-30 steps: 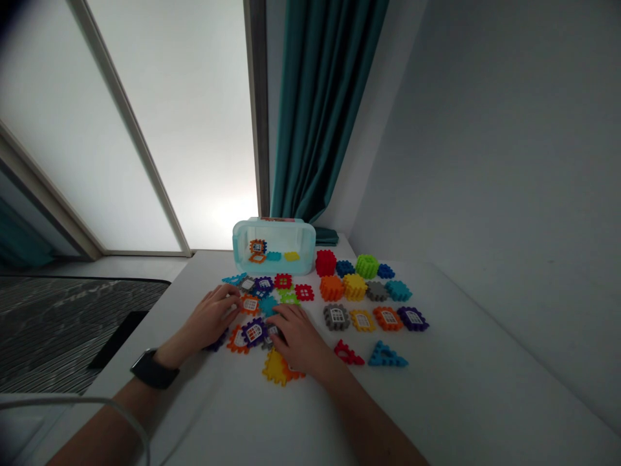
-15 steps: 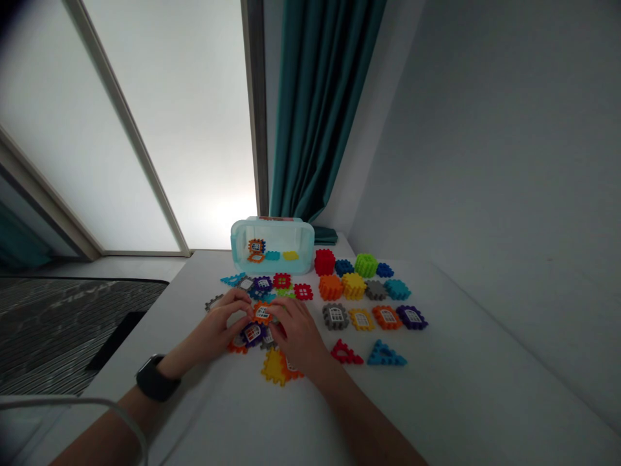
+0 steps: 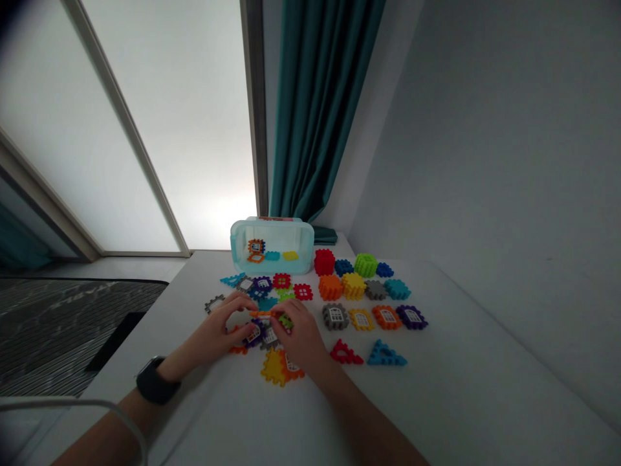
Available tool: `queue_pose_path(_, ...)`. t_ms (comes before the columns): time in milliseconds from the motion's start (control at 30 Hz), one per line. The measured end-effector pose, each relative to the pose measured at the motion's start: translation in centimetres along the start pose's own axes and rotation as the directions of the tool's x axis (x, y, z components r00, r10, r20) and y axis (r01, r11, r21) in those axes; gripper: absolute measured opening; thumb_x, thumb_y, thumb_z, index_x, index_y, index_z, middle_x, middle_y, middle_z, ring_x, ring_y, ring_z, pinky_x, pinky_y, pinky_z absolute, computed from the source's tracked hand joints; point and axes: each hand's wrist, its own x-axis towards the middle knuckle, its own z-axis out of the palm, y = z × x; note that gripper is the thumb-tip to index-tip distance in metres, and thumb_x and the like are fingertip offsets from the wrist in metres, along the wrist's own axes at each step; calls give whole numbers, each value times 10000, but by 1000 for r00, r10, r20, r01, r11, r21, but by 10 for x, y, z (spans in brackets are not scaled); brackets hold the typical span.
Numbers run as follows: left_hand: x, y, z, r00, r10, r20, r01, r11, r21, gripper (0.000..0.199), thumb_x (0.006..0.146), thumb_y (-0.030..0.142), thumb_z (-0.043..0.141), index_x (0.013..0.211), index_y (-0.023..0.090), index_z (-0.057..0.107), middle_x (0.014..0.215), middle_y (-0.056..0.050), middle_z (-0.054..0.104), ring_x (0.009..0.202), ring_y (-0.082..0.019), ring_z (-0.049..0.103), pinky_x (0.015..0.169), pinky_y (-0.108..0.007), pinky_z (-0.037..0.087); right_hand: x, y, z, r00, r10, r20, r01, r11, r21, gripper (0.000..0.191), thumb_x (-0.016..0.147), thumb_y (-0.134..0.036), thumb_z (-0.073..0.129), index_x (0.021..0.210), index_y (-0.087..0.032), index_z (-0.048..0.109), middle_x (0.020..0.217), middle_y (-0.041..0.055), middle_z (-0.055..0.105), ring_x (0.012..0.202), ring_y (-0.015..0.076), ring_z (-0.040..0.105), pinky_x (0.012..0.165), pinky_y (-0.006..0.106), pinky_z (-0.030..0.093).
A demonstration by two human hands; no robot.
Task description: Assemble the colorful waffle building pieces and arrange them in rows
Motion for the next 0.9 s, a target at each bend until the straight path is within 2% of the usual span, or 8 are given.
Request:
queue_pose_path(133,0,0,3,1000,-18,-10,18,1000,16,113,925,301,596,970,200,622,1062,-70,617,984,-210,618,894,-349,514,1,-6,2,982,188,15,-188,972,139,96,893,-306,598,914,-219,632,856,26,689,797,199,653,734,314,524)
queue_pose_path(233,2,-2,5,999,-31,-36,30,999,-17,117,942,290,572,901,195,628,1059,-72,617,978,-202,619,893,-344,510,1,-8,5,965,259,46,-263,943,206,125,878,-338,617,900,-216,631,840,14,679,773,189,641,728,309,522)
queue_pose_path(400,3,-6,2,992,-61,-112,51,995,-87,155,953,283,571,854,186,638,1054,-77,612,1004,-205,616,927,-363,507,-2,-10,10,965,237,111,-255,946,200,137,880,-348,629,895,-212,639,893,19,677,841,193,639,789,321,516)
queue_pose_path(533,3,-8,1,996,-62,-70,55,993,-103,165,953,288,575,851,186,655,1075,-83,608,1013,-206,617,948,-374,506,-4,-10,10,968,239,75,-250,944,214,248,889,-334,624,1113,-227,624,964,35,684,920,205,656,835,337,526)
queue_pose_path(600,2,-7,1,997,-58,-51,52,994,-97,164,953,287,574,851,189,656,1090,-87,607,1023,-206,614,950,-370,506,-5,-10,10,973,225,59,-232,950,210,267,898,-318,608,1152,-235,613,934,29,683,921,207,662,850,345,527)
queue_pose_path(700,2,-4,3,997,-39,-63,35,997,-62,143,949,277,574,852,195,640,1087,-83,610,1024,-207,610,945,-365,507,-4,-9,9,978,200,63,-209,956,204,187,905,-300,587,1077,-238,629,871,16,684,886,203,667,841,344,528)
queue_pose_path(833,2,-2,5,990,13,-144,-5,999,54,82,936,287,594,938,208,617,1051,-69,604,1013,-211,604,916,-363,512,-2,-8,10,960,273,56,-278,930,239,148,883,-315,611,1000,-226,625,845,13,693,814,190,672,750,310,535)
queue_pose_path(900,1,-3,6,983,53,-178,-30,991,130,159,908,311,640,1026,213,601,1092,-82,598,1048,-228,599,927,-377,512,-1,-8,10,950,311,34,-308,911,275,152,879,-348,622,963,-222,622,859,21,700,811,191,676,714,299,535)
